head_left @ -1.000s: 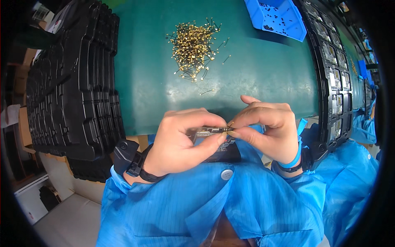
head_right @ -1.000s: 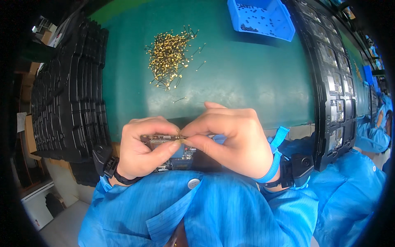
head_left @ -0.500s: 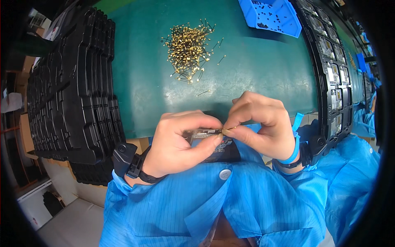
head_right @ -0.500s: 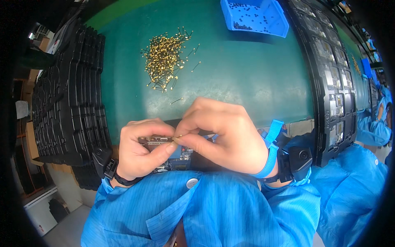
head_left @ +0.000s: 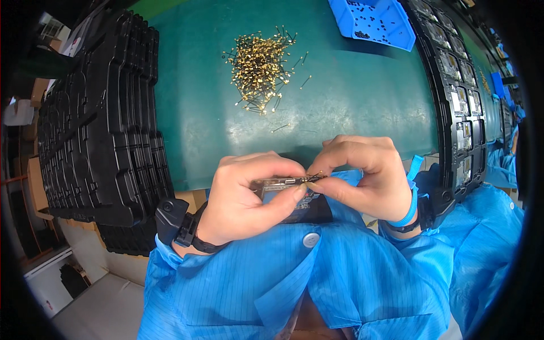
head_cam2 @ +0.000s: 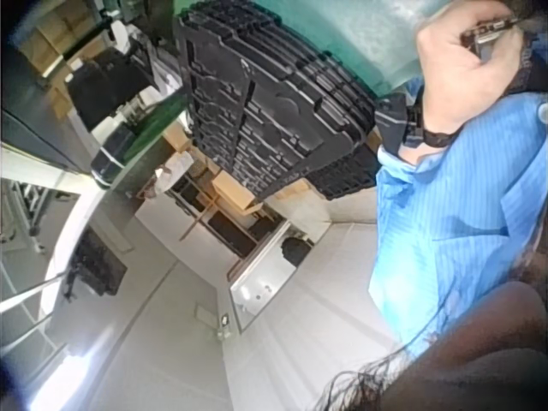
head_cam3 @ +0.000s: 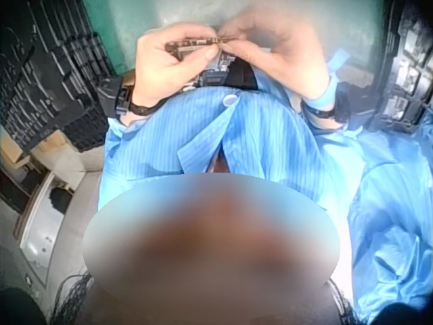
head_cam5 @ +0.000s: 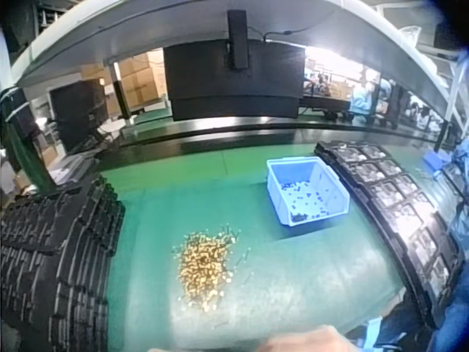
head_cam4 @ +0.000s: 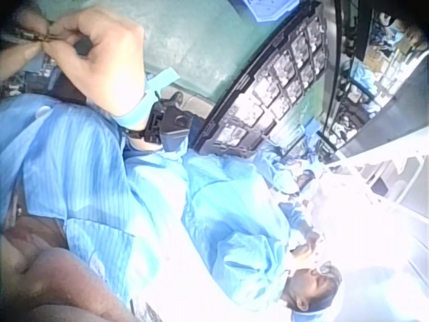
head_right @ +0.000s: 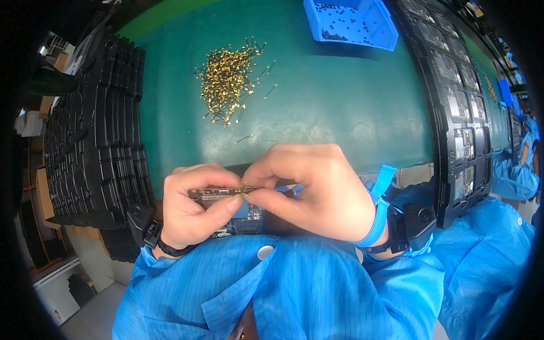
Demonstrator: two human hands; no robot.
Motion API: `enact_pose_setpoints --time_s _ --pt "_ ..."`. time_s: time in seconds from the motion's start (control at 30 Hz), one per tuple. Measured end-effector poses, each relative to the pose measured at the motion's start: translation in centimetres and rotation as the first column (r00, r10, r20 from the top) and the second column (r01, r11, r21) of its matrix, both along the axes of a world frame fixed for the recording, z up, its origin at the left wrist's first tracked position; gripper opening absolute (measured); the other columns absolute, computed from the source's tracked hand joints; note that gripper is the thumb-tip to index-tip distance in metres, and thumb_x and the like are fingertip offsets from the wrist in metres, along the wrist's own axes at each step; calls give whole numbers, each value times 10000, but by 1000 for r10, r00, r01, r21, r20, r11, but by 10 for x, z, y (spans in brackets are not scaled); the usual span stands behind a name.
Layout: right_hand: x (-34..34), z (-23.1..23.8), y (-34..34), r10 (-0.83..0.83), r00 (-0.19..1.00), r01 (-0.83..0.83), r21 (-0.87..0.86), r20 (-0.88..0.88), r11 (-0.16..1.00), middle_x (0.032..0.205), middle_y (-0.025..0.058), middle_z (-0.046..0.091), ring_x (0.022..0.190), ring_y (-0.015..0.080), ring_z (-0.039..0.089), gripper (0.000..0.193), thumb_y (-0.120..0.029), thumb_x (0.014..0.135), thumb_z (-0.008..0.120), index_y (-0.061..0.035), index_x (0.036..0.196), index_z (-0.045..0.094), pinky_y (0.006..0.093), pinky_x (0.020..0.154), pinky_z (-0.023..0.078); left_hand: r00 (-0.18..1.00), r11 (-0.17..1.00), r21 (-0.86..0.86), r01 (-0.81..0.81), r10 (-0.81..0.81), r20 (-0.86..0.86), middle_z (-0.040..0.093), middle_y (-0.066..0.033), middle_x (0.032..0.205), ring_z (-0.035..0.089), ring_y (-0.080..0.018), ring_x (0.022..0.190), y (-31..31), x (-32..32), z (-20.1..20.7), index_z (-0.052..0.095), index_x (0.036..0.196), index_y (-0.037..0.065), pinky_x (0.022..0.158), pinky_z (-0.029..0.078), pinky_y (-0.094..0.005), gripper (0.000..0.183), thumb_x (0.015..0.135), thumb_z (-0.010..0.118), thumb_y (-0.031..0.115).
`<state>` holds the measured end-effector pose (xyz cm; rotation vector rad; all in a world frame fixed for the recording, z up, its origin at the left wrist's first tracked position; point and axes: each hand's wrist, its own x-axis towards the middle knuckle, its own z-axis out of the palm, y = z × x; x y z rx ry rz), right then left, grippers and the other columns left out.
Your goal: Assembling and inspecting a circuit board at a factory assembly line.
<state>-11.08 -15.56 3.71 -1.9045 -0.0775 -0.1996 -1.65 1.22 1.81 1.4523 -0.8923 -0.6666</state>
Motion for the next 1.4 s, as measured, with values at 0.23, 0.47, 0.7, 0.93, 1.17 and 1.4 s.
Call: enact_pose_setpoints --time_s 0.23,0.47,0.7,0.93,1.17,1.4 --pt "0 4 -2 7 998 -7 -4 -57 1000 700 83 620 645 192 610 91 -26 685 648 -17 771 620 269 563 468 999 999 17 38 -38 -2 619 -92 721 583 -121 647 1 2 3 619 823 -11 545 422 -229 147 680 648 8" --pt "0 4 -1 -1 998 1 3 -65 1000 697 78 622 640 187 609 74 -28 682 648 -20 754 631 259 545 467 999 999 9 41 -41 -4 619 -92 722 588 -129 650 1 2 2 620 818 -10 559 434 -235 144 678 649 11" --pt "0 4 1 -25 998 25 1 -62 1000 679 73 611 611 185 586 58 -17 673 644 -21 731 638 261 507 448 998 998 26 61 -61 -11 617 -92 721 582 -126 647 1 3 2 620 815 -12 560 431 -234 145 674 647 10" --pt "-1 3 1 -33 998 34 7 -55 999 660 72 599 572 177 550 59 -4 663 643 -21 720 641 262 496 430 996 997 -9 71 -71 -59 614 -94 733 574 -117 657 0 2 -1 615 819 -25 567 431 -234 151 671 644 -7" --pt "-1 0 -1 -7 1000 7 5 -29 1000 674 76 607 563 180 555 61 -2 668 641 -17 727 638 260 524 439 988 997 -6 82 -82 -131 613 -98 753 573 -120 694 -1 1 -3 611 830 -33 603 437 -237 152 682 640 -14" --pt "-2 -3 -3 -47 978 60 60 -206 996 715 40 647 678 167 625 82 -55 675 668 -44 747 629 365 876 397 974 991 90 96 -75 -215 628 -79 796 574 -103 738 -1 5 -2 612 865 -27 640 447 -234 147 730 626 29"
